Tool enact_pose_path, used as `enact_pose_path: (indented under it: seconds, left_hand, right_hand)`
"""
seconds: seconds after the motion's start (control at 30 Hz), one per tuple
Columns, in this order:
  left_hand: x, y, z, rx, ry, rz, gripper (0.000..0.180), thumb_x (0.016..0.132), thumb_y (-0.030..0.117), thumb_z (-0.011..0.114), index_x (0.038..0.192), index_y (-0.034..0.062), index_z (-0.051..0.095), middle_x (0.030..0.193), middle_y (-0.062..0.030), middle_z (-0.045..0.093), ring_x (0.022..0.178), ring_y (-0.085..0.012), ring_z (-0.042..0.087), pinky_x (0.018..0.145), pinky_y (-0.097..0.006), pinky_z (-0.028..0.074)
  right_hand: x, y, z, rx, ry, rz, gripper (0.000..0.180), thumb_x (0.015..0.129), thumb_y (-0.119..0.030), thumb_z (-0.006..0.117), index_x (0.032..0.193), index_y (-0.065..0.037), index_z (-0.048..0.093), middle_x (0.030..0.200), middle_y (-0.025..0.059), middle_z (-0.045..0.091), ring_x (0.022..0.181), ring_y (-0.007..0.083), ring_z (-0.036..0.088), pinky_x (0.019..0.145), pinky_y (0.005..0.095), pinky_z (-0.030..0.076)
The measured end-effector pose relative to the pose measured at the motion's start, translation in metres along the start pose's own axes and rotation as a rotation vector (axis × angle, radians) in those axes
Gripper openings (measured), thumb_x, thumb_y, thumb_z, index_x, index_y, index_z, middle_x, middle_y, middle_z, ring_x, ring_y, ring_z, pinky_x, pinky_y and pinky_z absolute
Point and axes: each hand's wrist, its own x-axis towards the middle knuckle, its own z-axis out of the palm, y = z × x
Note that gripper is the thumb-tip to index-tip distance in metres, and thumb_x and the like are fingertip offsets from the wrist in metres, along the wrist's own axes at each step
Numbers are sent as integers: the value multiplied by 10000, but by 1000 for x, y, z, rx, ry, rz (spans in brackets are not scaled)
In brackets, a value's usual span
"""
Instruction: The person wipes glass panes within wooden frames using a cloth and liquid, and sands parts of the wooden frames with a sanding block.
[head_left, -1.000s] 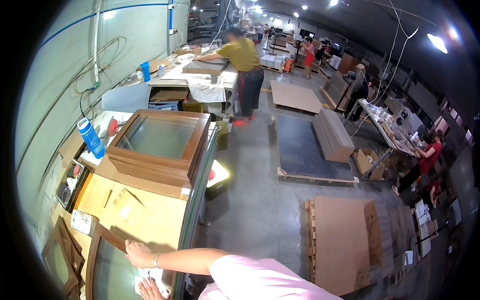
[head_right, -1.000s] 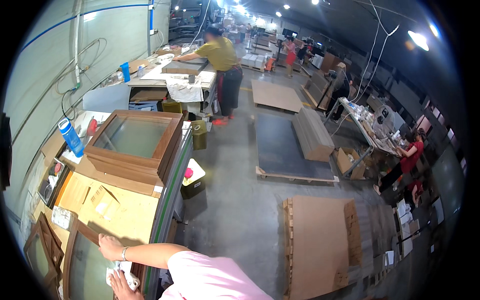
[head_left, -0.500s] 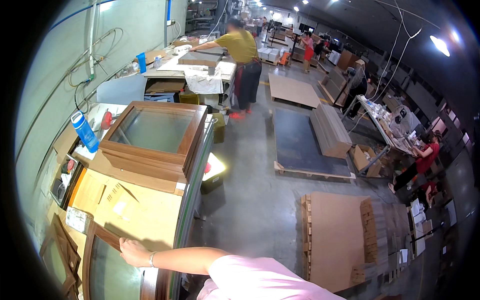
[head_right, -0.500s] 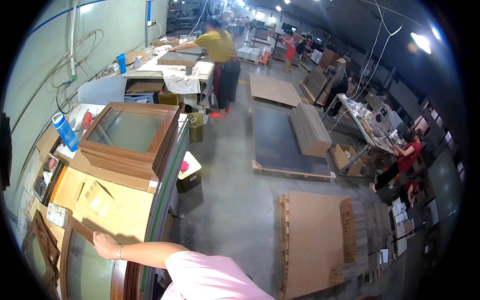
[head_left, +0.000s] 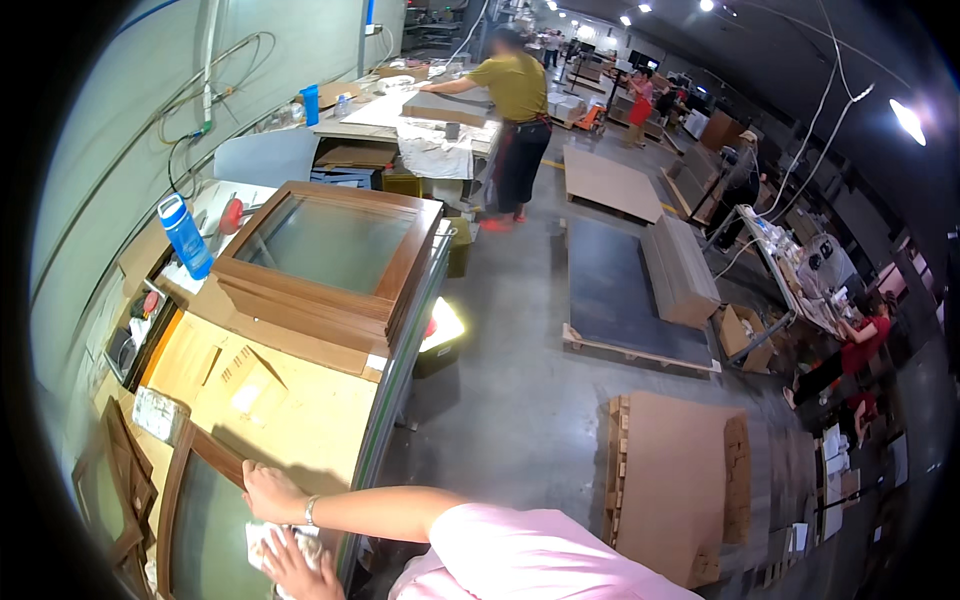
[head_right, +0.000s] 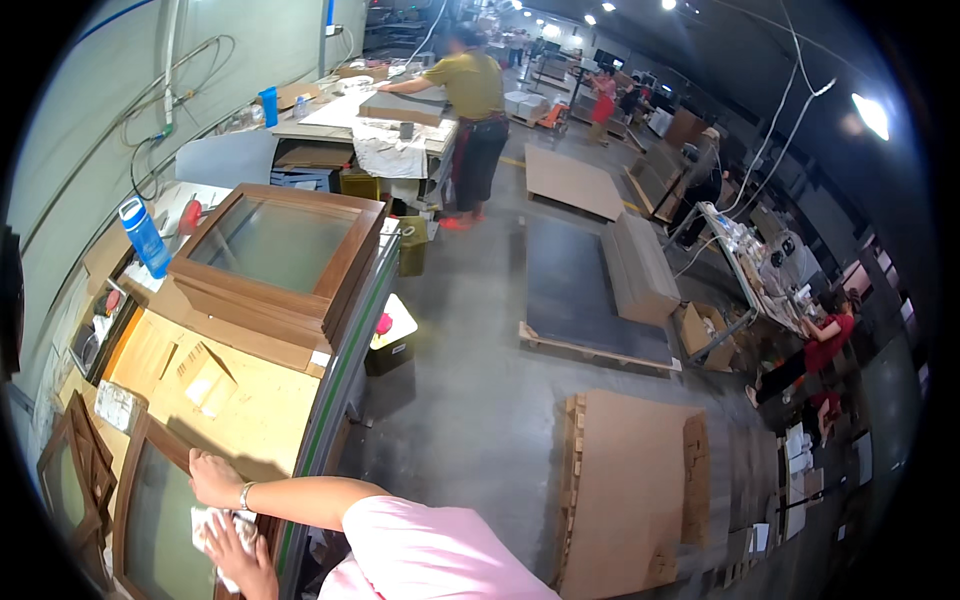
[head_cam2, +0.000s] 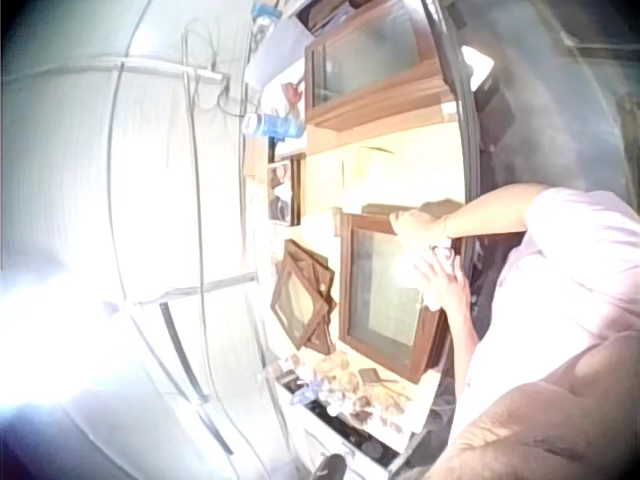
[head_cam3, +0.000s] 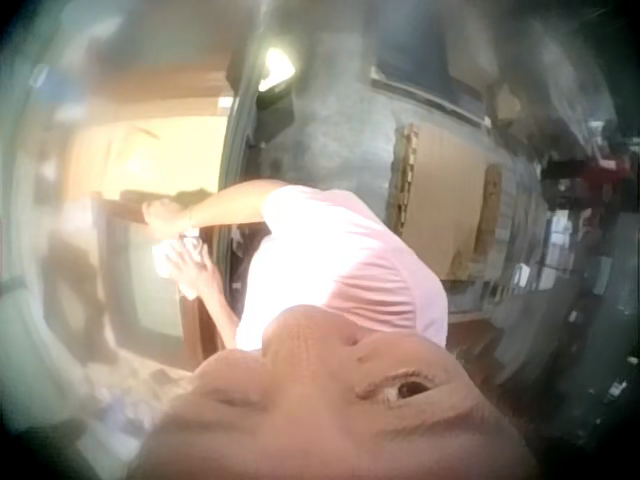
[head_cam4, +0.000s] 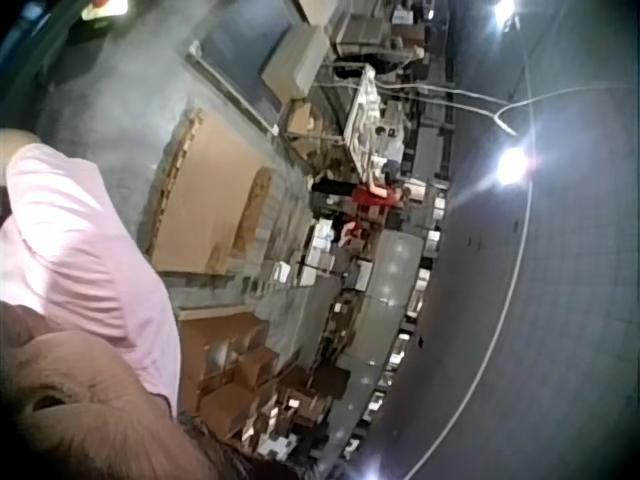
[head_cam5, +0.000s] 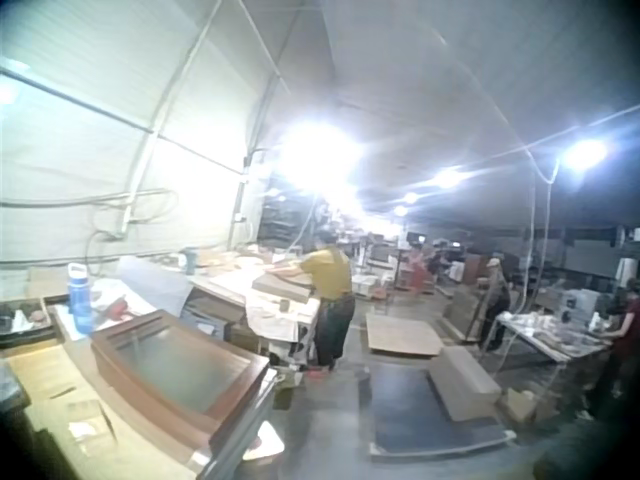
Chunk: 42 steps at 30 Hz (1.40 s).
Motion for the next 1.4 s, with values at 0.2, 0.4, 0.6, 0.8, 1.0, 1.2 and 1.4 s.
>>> enact_pose_path:
  seconds: [0.2,0.4,0.6,0.8,1.0,1.2,1.4]
  left_hand:
    - [12,9,24,-30,135,93,596,887,184,582,1421,-32,427,1481,-211,427,1398,-456,323,1157,-568,198]
    - [0,36,-7,14,232,105,673,754,52,668,1405,18,500,1404,-229,514,1342,-430,426,1106,-529,338]
    - [-71,-56,25,102,352,-53,491,937,246,465,1337,-33,526,1397,-237,514,1334,-480,417,1135,-577,257]
    - [-132,-112,-10,229,449,-356,412,894,123,464,1261,-8,596,1354,-196,567,1373,-427,403,1135,-588,267]
    - [-222,-166,-52,-115,958,-1386,279,970,126,531,1179,-35,621,1047,-158,703,953,-237,662,855,-358,502]
    - [-66,-41,-46,-134,532,-346,322,853,118,617,1168,60,650,1163,-107,666,1103,-272,613,965,-419,475]
    - [-134,-105,-32,-4,473,-352,381,807,60,605,1184,80,654,1171,-126,666,1111,-317,621,962,-430,476]
  right_hand:
    - [0,6,-13,45,-33,63,395,851,-129,643,1085,124,450,938,302,626,866,396,667,761,420,551]
    - [4,23,7,42,-16,42,372,821,-94,636,1068,106,443,961,303,599,880,405,639,765,429,530]
    - [6,2,-19,-124,-121,-36,317,793,-100,555,1025,111,513,862,248,651,748,337,687,638,398,572]
    - [21,21,-21,87,-299,231,360,862,-248,640,1012,38,480,860,267,656,812,403,682,660,484,557]
    - [4,27,-15,-139,-185,-18,439,850,-284,668,1086,60,529,958,284,668,895,460,647,812,500,502]
    - [8,16,-28,-80,-169,-15,498,787,-189,716,1147,76,498,970,307,664,933,465,649,844,482,503]
    - [10,13,-30,3,-175,4,471,786,-182,715,1139,60,518,956,284,678,916,428,663,823,458,504]
